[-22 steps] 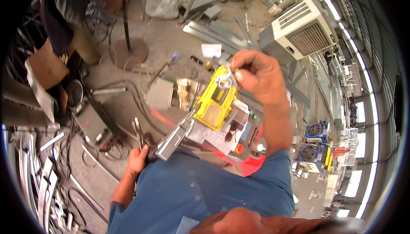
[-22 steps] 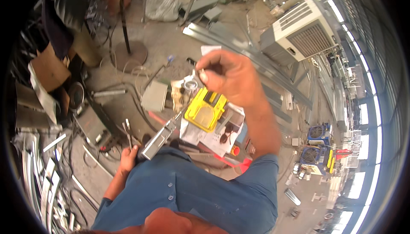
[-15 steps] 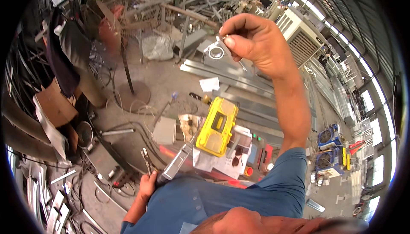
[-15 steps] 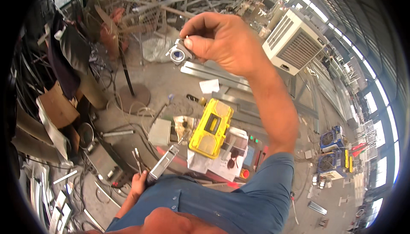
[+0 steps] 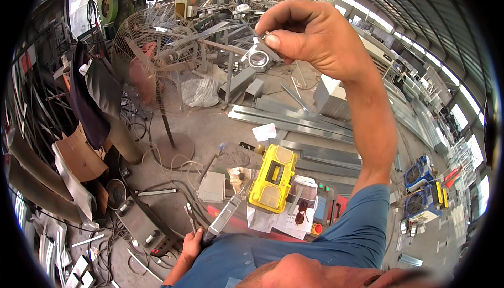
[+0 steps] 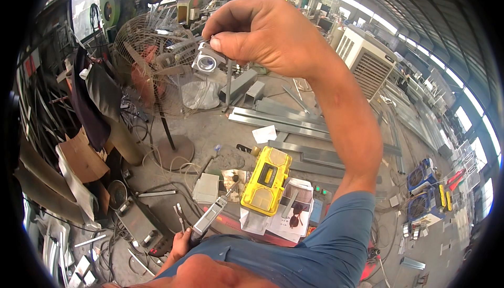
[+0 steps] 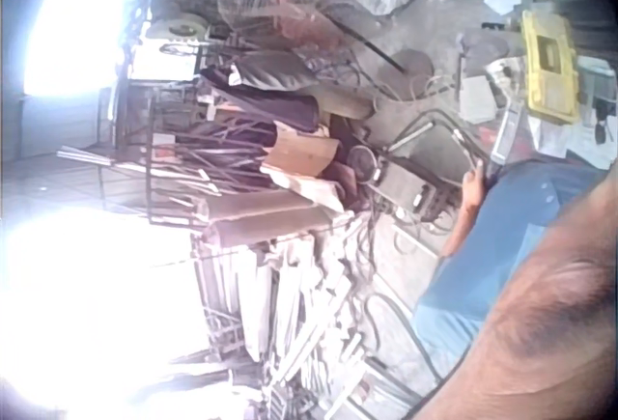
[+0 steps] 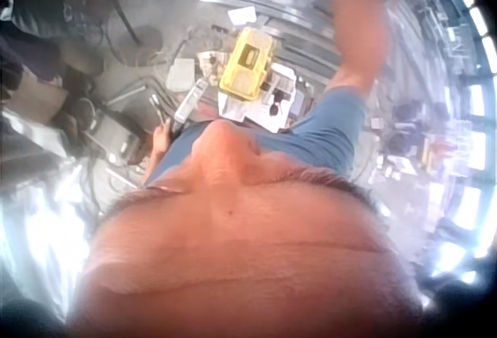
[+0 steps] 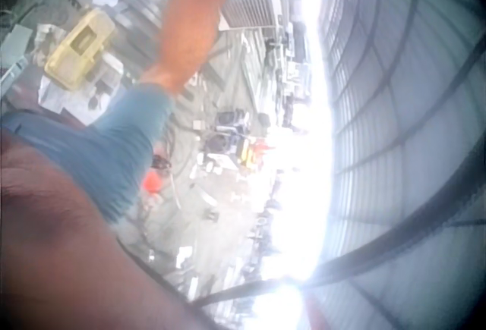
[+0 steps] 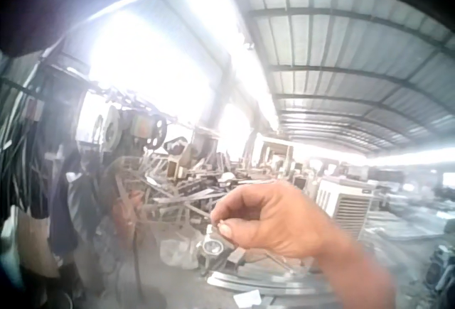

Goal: The person welds metal frame components using a handheld welding torch, then uses pliers to adjust parts and a yellow toolbox to retrieve small fittings. The person continues welding and handling metal pieces in a workshop setting.

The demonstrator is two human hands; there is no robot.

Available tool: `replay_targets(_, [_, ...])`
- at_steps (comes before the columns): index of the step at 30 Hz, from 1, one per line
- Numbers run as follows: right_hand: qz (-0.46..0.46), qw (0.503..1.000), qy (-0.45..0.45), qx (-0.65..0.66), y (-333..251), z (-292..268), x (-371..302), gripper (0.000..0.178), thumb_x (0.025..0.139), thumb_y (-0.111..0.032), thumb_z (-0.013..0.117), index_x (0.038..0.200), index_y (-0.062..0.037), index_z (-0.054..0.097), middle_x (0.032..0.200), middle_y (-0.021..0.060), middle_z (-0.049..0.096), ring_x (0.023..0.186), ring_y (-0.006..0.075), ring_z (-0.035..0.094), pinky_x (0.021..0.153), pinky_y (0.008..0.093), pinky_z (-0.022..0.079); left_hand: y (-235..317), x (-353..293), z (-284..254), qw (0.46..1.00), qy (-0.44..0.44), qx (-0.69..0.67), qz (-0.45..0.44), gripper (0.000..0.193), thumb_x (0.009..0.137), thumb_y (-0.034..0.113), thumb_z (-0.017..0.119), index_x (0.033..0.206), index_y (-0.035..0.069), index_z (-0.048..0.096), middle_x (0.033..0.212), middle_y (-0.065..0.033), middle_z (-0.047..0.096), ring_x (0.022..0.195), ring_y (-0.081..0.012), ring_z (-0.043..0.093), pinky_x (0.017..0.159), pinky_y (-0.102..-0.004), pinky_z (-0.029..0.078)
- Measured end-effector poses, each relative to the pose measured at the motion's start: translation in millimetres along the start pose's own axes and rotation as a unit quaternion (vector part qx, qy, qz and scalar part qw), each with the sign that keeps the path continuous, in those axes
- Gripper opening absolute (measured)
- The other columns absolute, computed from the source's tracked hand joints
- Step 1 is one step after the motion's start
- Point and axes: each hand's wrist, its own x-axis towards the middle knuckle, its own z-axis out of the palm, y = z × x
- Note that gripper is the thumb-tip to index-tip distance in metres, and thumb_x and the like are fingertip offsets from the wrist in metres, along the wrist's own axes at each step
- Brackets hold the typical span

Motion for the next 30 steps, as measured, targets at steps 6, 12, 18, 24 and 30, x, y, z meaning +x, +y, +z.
replay_targets(6, [0.021,0.999,-0.047,0.014,1,-12,6,0.018,0.090,-0.014,0.075,0.104,-0.0035,0.073,0.084,-0.0008,0.067,0.068,0.0055,0.059,0.060,0.0207,0.050,-3,5,-3,1.000,-0.004,0.016,-0.013,0.052,0.102,0.042,0.052,0.103,-0.007,0.070,0.084,-0.0108,0.070,0.079,-0.0156,0.060,0.077,-0.0343,0.049])
replay_targets(12, [0.021,0.998,-0.047,-0.021,-2,-11,10,0.020,0.090,-0.018,0.072,0.101,-0.0012,0.074,0.076,-0.0005,0.065,0.066,0.0064,0.059,0.062,0.0226,0.051,-4,5,0,1.000,0.005,0.007,-0.002,0.052,0.102,0.042,0.052,0.105,-0.007,0.070,0.085,-0.0107,0.070,0.080,-0.0163,0.060,0.079,-0.0352,0.049])
replay_targets(18, [0.029,0.998,-0.048,-0.008,2,-10,10,0.019,0.090,-0.018,0.071,0.101,-0.0021,0.074,0.076,-0.0011,0.066,0.066,0.0056,0.059,0.062,0.0219,0.051,-6,5,-2,1.000,0.001,0.010,-0.017,0.053,0.102,0.044,0.051,0.105,-0.006,0.070,0.085,-0.0114,0.070,0.080,-0.0160,0.060,0.078,-0.0356,0.049])
replay_targets(24, [0.047,0.998,-0.042,0.006,18,-15,4,0.016,0.091,-0.017,0.072,0.102,-0.0054,0.072,0.085,-0.0026,0.067,0.068,0.0039,0.057,0.058,0.0205,0.049,-3,20,0,0.997,0.009,0.063,0.035,0.055,0.102,0.046,0.050,0.097,-0.005,0.069,0.078,-0.0103,0.067,0.075,-0.0159,0.057,0.071,-0.0376,0.048])
replay_targets(30, [0.156,0.987,0.011,0.032,110,3,-86,0.030,0.087,-0.027,0.074,0.104,-0.0023,0.068,0.089,0.0016,0.065,0.069,0.0064,0.058,0.056,0.0216,0.047,-18,11,-2,0.998,0.041,-0.054,-0.009,0.058,0.102,0.052,0.048,0.100,-0.003,0.067,0.077,-0.0058,0.067,0.065,-0.0145,0.060,0.061,-0.0315,0.048])
